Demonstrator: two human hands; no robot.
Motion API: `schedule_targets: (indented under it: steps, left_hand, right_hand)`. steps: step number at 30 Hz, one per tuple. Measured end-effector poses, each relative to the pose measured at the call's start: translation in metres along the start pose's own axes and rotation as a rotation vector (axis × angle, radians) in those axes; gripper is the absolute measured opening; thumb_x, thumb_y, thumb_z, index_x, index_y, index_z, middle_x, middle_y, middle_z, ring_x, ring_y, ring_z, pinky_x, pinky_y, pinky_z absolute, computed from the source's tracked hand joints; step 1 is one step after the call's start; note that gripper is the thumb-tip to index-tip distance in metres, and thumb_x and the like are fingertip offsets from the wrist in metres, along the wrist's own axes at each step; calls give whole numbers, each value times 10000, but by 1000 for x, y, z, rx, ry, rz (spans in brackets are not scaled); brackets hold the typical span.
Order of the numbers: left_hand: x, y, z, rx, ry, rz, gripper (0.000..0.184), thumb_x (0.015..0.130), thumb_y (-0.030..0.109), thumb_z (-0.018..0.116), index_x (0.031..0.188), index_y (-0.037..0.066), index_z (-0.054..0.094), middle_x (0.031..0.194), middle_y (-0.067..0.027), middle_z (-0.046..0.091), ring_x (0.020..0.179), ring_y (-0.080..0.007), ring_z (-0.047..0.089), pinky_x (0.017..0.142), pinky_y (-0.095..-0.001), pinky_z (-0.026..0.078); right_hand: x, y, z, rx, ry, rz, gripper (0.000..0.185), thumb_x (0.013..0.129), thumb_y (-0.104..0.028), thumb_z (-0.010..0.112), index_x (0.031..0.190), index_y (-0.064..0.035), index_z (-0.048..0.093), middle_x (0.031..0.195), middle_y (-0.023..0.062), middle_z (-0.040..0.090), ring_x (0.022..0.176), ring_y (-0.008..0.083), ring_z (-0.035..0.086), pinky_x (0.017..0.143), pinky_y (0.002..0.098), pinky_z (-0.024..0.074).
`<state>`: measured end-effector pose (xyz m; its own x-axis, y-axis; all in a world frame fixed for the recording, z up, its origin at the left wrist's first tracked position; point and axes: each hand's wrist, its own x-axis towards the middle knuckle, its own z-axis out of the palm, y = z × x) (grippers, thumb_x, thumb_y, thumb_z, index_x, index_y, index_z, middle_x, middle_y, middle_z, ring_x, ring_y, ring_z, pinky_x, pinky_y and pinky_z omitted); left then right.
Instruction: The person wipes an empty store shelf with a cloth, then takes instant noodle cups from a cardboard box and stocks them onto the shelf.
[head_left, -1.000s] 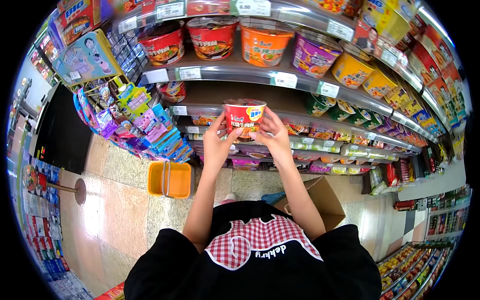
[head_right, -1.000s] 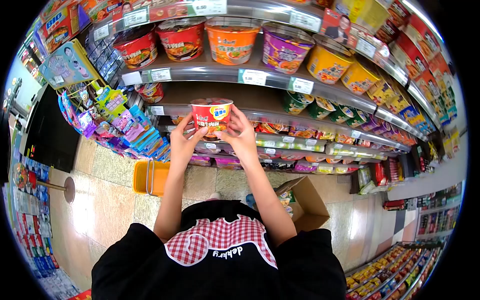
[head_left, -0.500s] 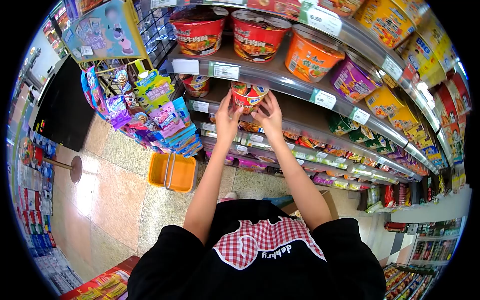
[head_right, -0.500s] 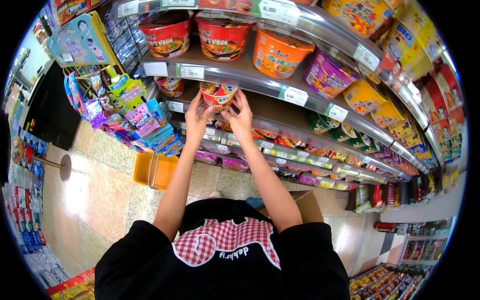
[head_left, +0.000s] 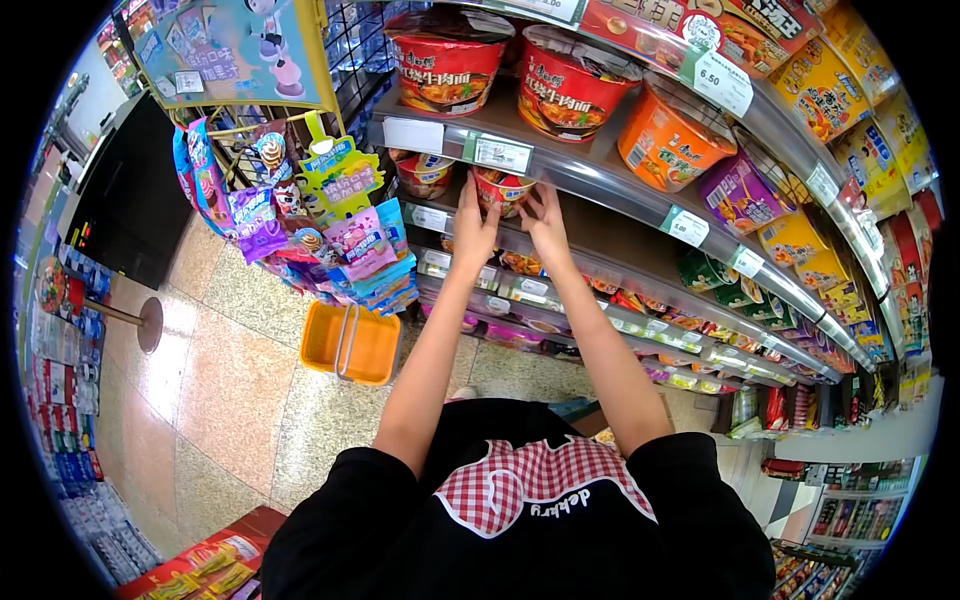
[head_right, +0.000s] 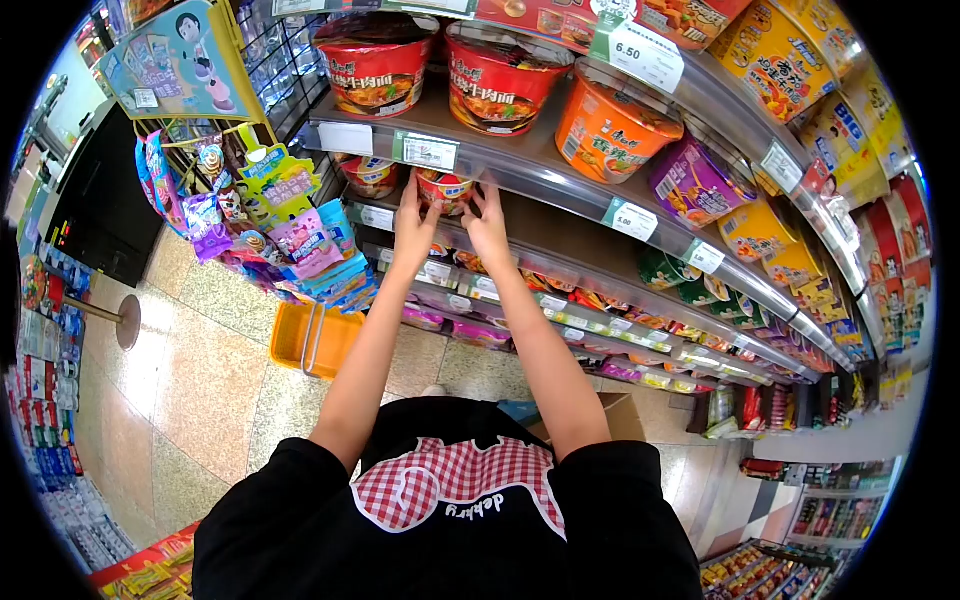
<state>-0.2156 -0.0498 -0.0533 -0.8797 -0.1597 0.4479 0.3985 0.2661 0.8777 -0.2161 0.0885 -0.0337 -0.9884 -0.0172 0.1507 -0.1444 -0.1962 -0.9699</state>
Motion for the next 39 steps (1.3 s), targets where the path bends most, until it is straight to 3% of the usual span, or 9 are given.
schedule_targets:
  steps: [2, 6, 15, 25, 28, 31, 32, 36, 39]
  left_hand:
    - [-1, 5, -5, 46, -13, -8, 664, 928, 85, 595, 1499, -73, 296, 1426, -304, 471, 1296, -454, 478, 1079, -448, 394]
    - [-7, 2, -11, 205, 31, 27, 639, 915, 113, 593, 1464, -104, 347, 1387, -308, 504, 1239, -449, 514, 1059, -471, 403]
    - [-14, 1, -24, 373, 27, 88, 671, 824, 51, 591, 1445, -98, 385, 1335, -273, 541, 1237, -421, 499, 1152, -536, 279]
    - [-14, -1, -25, 336, -1, 68, 714, 811, 23, 582, 1470, -99, 337, 1378, -291, 499, 1298, -431, 458, 1196, -527, 227]
    - [-24, 10, -27, 295, 17, 25, 733, 804, -3, 580, 1479, -103, 313, 1438, -324, 435, 1352, -450, 409, 1198, -511, 232]
    - [-37, 23, -26, 267, 46, 18, 745, 806, -3, 580, 1487, -106, 295, 1460, -324, 415, 1372, -453, 388, 1197, -507, 234]
    - [-42, 28, -24, 280, 77, 28, 707, 832, -22, 569, 1495, -71, 325, 1471, -306, 424, 1360, -441, 413, 1142, -445, 325]
    - [-62, 62, -14, 236, 89, 110, 699, 832, -30, 569, 1492, -64, 340, 1471, -294, 439, 1357, -434, 430, 1149, -452, 309]
    - [-73, 87, 0, 68, -52, 65, 726, 849, -16, 581, 1518, -42, 301, 1511, -282, 392, 1405, -437, 366, 1168, -470, 281]
  right_hand:
    - [0, 2, 3, -23, 7, 9, 912, 690, 209, 459, 1534, -72, 261, 1533, 155, 330, 1426, 323, 360, 1082, 377, 407]
    - [-1, 3, 10, -54, 19, 23, 844, 700, 188, 480, 1484, -57, 283, 1510, 159, 335, 1402, 324, 385, 1072, 371, 411]
    - [-5, -1, 32, -70, 59, -14, 779, 717, 170, 485, 1448, -21, 298, 1474, 178, 363, 1386, 311, 403, 1069, 357, 414]
    - [-3, 4, 31, -53, 66, -8, 819, 708, 171, 495, 1478, -16, 289, 1505, 167, 360, 1409, 322, 383, 1086, 380, 401]
    - [-6, 7, 28, -102, 93, 5, 968, 666, 164, 521, 1547, -131, 252, 1558, 129, 318, 1408, 316, 387, 1070, 400, 413]
    - [-17, 2, 24, -118, 187, 7, 981, 672, 148, 530, 1563, -143, 239, 1585, 142, 302, 1424, 337, 371, 1088, 418, 396]
    - [-22, 0, 22, -135, 195, -8, 967, 686, 135, 525, 1566, -149, 243, 1585, 148, 308, 1432, 347, 363, 1098, 433, 389]
    - [-56, -32, 17, -160, 272, -79, 897, 709, 118, 508, 1543, -145, 305, 1562, 153, 354, 1430, 343, 369, 1111, 445, 379]
    - [-85, -54, 5, -146, 313, -102, 853, 721, 115, 508, 1519, -139, 348, 1537, 144, 394, 1408, 327, 402, 1105, 443, 384]
